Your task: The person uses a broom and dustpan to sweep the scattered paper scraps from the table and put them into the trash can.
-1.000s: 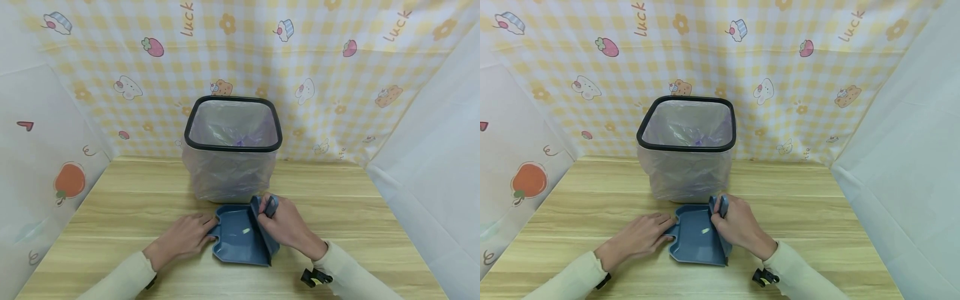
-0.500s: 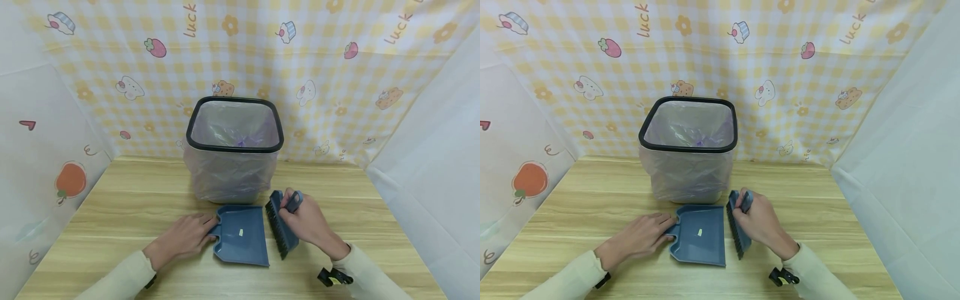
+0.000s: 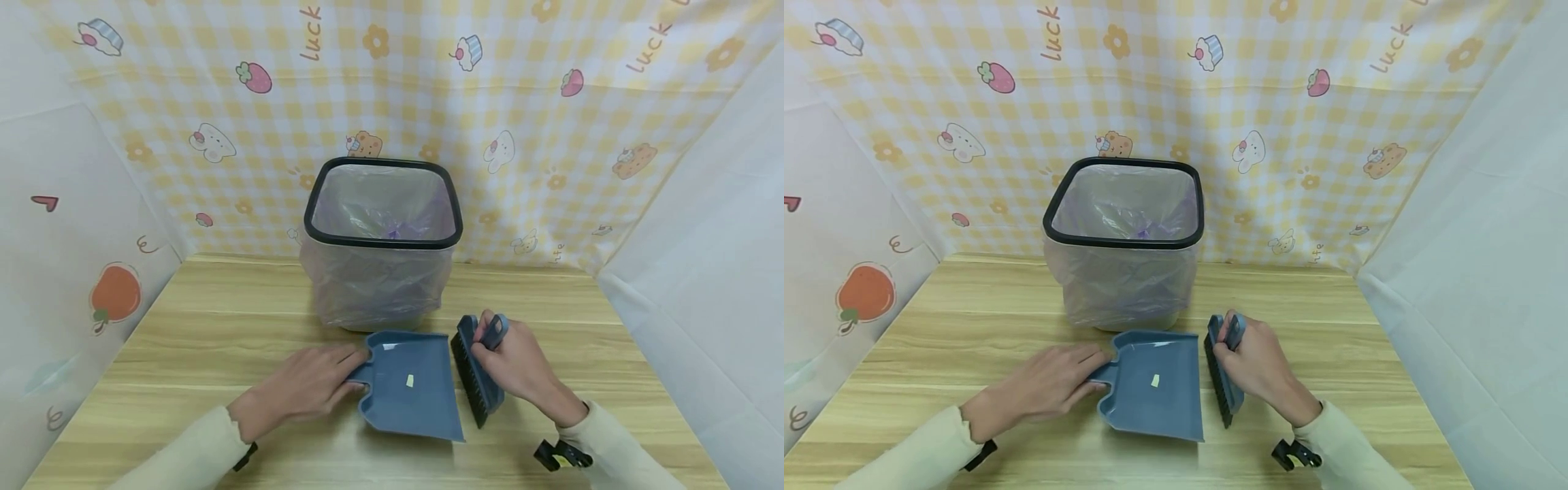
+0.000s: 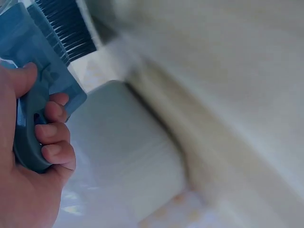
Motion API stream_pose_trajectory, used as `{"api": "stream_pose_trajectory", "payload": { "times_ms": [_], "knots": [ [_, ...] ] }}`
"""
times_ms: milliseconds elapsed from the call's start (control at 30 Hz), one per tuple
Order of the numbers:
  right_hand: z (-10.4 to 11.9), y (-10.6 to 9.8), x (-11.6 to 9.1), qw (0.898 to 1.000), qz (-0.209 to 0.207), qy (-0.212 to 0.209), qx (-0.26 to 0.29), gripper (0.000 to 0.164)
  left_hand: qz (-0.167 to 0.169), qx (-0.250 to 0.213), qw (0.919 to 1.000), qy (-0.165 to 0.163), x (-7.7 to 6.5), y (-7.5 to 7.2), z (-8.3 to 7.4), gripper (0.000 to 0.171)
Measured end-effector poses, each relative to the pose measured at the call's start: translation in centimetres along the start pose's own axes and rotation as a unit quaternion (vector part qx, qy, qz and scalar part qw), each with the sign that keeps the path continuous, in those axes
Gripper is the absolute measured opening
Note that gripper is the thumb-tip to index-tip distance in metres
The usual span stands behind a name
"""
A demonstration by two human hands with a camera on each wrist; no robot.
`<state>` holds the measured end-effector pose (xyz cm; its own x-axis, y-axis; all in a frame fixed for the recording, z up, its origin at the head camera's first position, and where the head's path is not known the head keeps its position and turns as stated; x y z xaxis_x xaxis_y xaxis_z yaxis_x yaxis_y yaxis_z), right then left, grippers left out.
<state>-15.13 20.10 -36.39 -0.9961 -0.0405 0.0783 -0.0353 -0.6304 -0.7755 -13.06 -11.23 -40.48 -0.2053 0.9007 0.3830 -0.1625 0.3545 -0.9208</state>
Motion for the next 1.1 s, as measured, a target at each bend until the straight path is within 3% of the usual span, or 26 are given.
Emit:
{"api": "stream_pose_trajectory", "payload": {
  "times_ms": [333, 600, 733, 867, 933, 1000, 1100],
  "knots": [
    [0.1, 0.2, 0.1, 1.0, 0.001, -0.016, -0.004, 0.021, -0.056, 0.029, 0.9962, 0.06, 3.4, -6.3, -0.3, 0.053],
    [0.0, 0.1, -0.1, 0.999, -0.004, -0.051, 0.009, 0.032, -0.077, 0.069, 0.9921, 0.071, 5.3, -11.0, 0.6, 0.056],
    [0.1, 0.0, -0.3, 0.994, -0.012, -0.107, 0.027, 0.029, -0.069, 0.071, 0.9923, 0.075, 6.1, -12.9, 1.0, 0.056],
    [0.4, -0.1, -0.6, 0.98, -0.037, -0.197, 0.02, 0.035, -0.078, 0.057, 0.9923, 0.077, 6.9, -14.6, 1.6, 0.052],
    [0.5, -0.1, -0.6, 0.976, -0.038, -0.215, 0.019, 0.039, -0.088, 0.048, 0.9921, 0.075, 7.3, -15.5, 2.0, 0.049],
    [0.4, 0.0, -0.5, 0.982, -0.027, -0.187, 0.026, 0.03, -0.097, 0.044, 0.9919, 0.069, 7.6, -16.6, 2.4, 0.043],
    [0.1, 0.1, -0.3, 0.995, -0.001, -0.09, 0.033, 0.01, -0.105, 0.046, 0.9915, 0.061, 8.1, -18.2, 3.2, 0.032]
  ]
}}
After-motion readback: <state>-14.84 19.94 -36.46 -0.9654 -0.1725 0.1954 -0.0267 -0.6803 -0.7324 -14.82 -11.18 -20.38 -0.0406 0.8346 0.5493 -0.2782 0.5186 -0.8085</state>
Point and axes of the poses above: each hand's wrist, its own x-axis towards the middle knuckle, its own y-axis out of the palm, z = x × y, the point moved 5 cm from there along x, towards the middle knuckle, and after that the axes turned 15 degrees about y, right-handed, at the moved point
